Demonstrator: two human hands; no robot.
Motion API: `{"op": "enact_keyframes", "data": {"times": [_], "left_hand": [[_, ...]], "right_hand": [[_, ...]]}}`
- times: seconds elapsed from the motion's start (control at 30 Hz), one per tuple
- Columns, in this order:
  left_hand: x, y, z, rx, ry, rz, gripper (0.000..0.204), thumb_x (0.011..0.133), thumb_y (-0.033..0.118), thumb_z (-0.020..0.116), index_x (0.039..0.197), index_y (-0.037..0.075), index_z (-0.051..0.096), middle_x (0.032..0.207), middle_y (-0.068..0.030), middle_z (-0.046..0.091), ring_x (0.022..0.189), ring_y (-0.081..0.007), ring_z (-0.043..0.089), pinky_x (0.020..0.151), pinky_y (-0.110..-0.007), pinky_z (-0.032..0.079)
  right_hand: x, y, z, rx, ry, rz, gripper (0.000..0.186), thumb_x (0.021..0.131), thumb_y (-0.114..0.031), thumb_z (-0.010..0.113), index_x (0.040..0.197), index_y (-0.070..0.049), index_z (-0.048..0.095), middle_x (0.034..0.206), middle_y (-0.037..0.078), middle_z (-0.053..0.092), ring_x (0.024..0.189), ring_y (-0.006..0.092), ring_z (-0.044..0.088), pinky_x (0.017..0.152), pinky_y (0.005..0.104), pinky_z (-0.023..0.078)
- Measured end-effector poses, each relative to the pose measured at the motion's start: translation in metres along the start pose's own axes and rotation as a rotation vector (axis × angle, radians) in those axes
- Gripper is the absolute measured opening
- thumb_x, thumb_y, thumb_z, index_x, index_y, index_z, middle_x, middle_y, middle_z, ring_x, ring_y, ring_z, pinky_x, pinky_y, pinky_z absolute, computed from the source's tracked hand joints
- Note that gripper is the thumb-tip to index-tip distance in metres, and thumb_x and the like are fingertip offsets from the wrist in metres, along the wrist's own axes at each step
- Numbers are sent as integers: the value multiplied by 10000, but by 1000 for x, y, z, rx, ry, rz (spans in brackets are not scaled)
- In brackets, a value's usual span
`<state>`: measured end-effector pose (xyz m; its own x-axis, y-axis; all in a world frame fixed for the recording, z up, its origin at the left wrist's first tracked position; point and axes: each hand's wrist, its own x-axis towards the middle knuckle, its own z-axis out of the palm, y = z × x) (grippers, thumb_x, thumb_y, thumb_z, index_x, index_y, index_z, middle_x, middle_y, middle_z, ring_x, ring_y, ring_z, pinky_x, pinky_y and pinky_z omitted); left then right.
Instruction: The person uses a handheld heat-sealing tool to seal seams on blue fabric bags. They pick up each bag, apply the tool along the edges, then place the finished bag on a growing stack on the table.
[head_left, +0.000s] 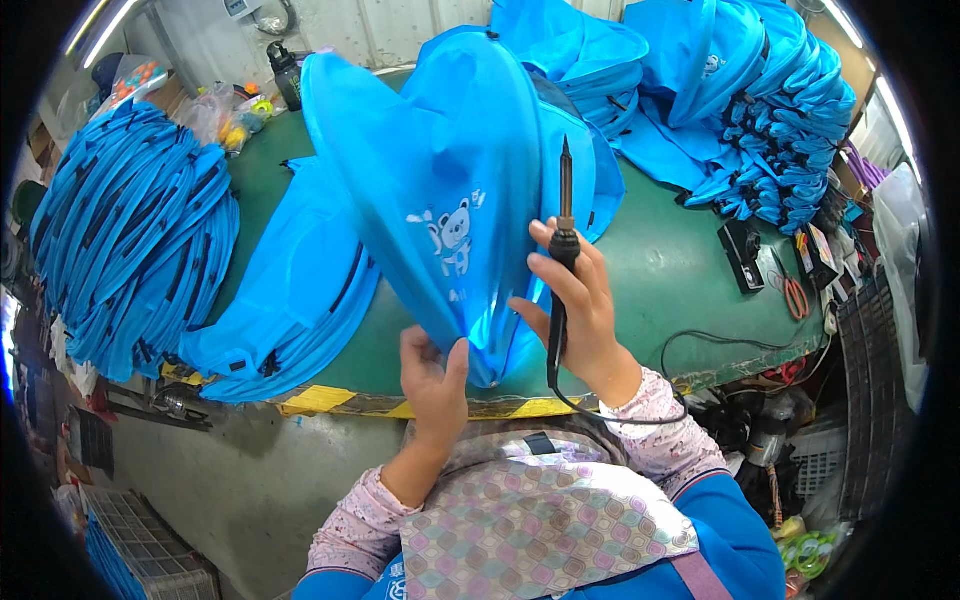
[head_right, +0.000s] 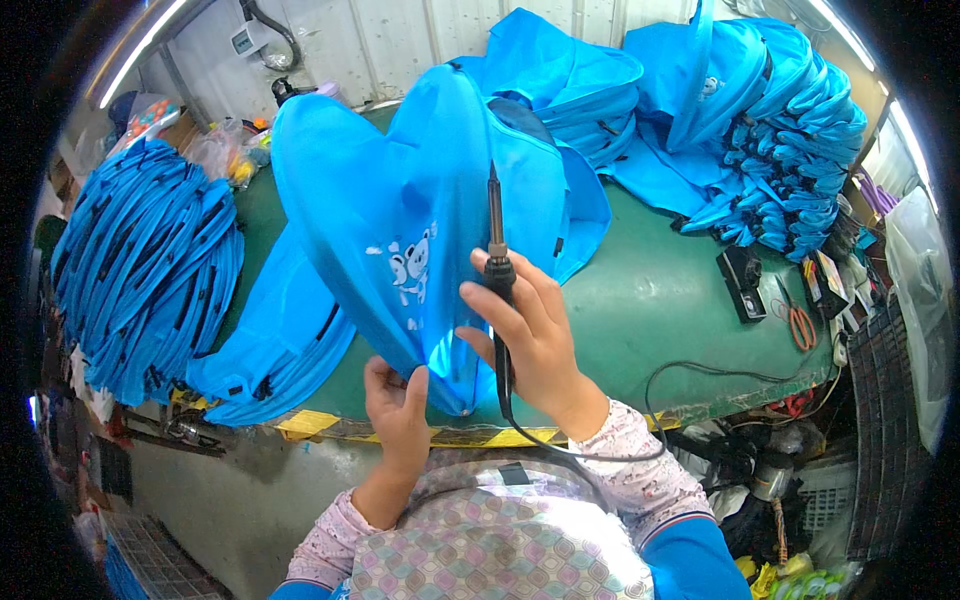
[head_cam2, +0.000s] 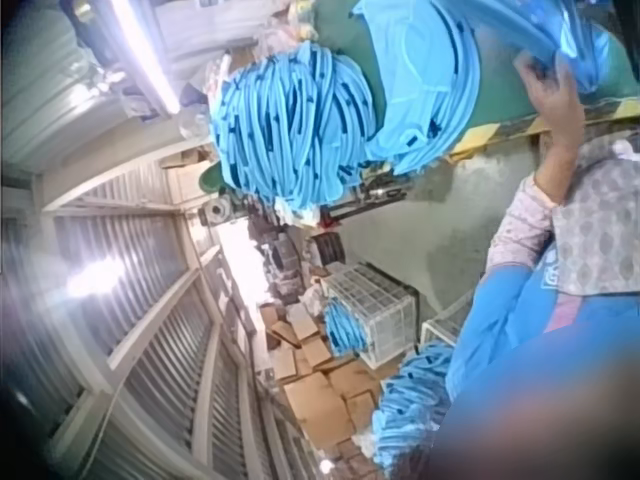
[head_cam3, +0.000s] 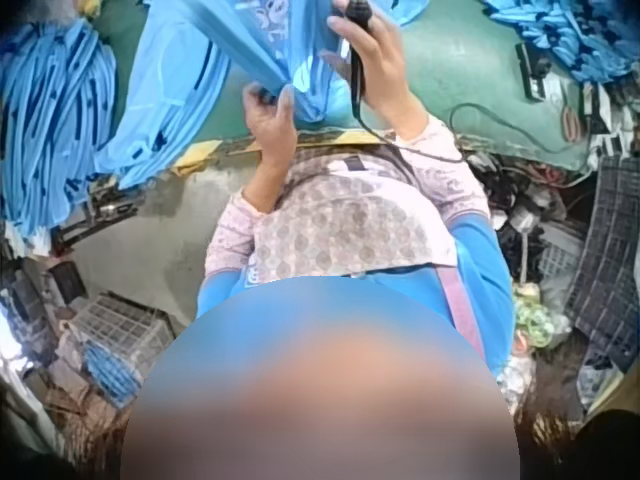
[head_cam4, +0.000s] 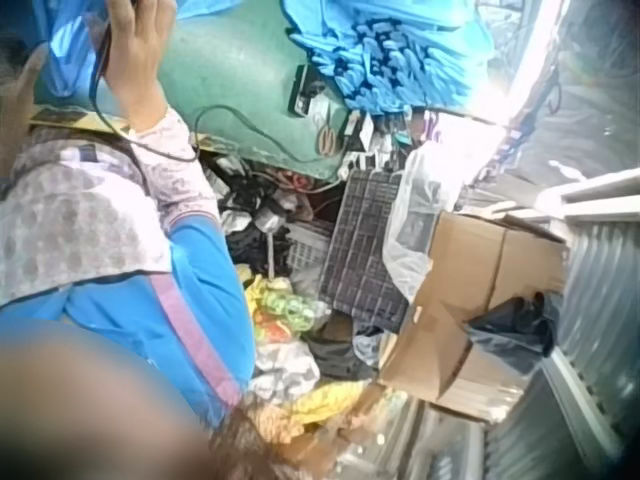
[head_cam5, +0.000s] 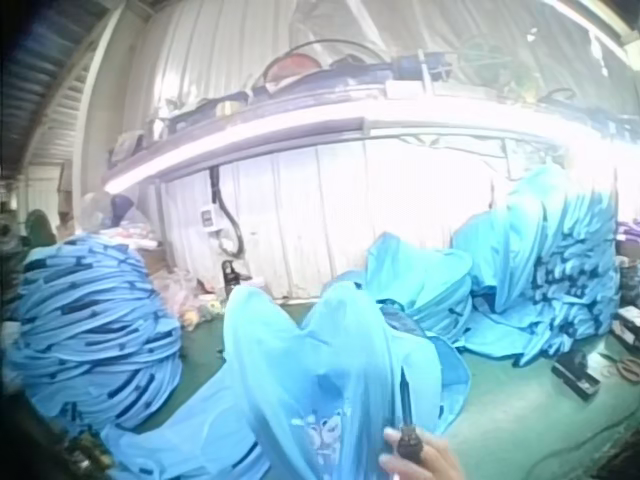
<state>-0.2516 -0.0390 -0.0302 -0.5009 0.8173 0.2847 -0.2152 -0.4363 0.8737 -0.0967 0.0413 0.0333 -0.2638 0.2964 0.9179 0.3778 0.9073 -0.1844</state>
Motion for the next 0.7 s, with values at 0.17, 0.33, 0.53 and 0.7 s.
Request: {"op": "enact_keyframes", "data": {"times": [0.17,0.33,0.53,0.7], "left_hand": [[7,-9,-9,-53,-214,-196,173,929,0,681,1071,1,583,1029,-41,648,899,-74,595,802,-223,478],[10,-23,10,-351,-173,-398,131,933,36,694,1016,24,593,1027,-41,665,851,-73,618,775,-225,489],[6,-28,15,-367,-91,-330,195,917,-1,699,1005,61,537,959,-29,656,848,-87,615,794,-234,496],[4,-25,16,-396,-121,-293,186,926,-6,692,998,62,534,965,-40,653,857,-94,618,798,-245,501]], "right_hand": [[-8,8,6,159,-81,40,712,772,-62,834,1373,-91,454,1448,222,496,1278,434,531,1081,512,424],[-2,-18,-17,-42,-37,14,450,746,17,796,1167,-79,666,1044,133,685,1039,296,626,857,418,455],[-25,-34,-37,87,-8,26,245,814,-198,766,1005,-60,699,655,-7,540,618,182,526,693,349,369],[-29,-36,-25,58,-30,-89,293,781,-157,748,1053,-69,686,632,-36,517,625,162,523,681,346,355]]}}
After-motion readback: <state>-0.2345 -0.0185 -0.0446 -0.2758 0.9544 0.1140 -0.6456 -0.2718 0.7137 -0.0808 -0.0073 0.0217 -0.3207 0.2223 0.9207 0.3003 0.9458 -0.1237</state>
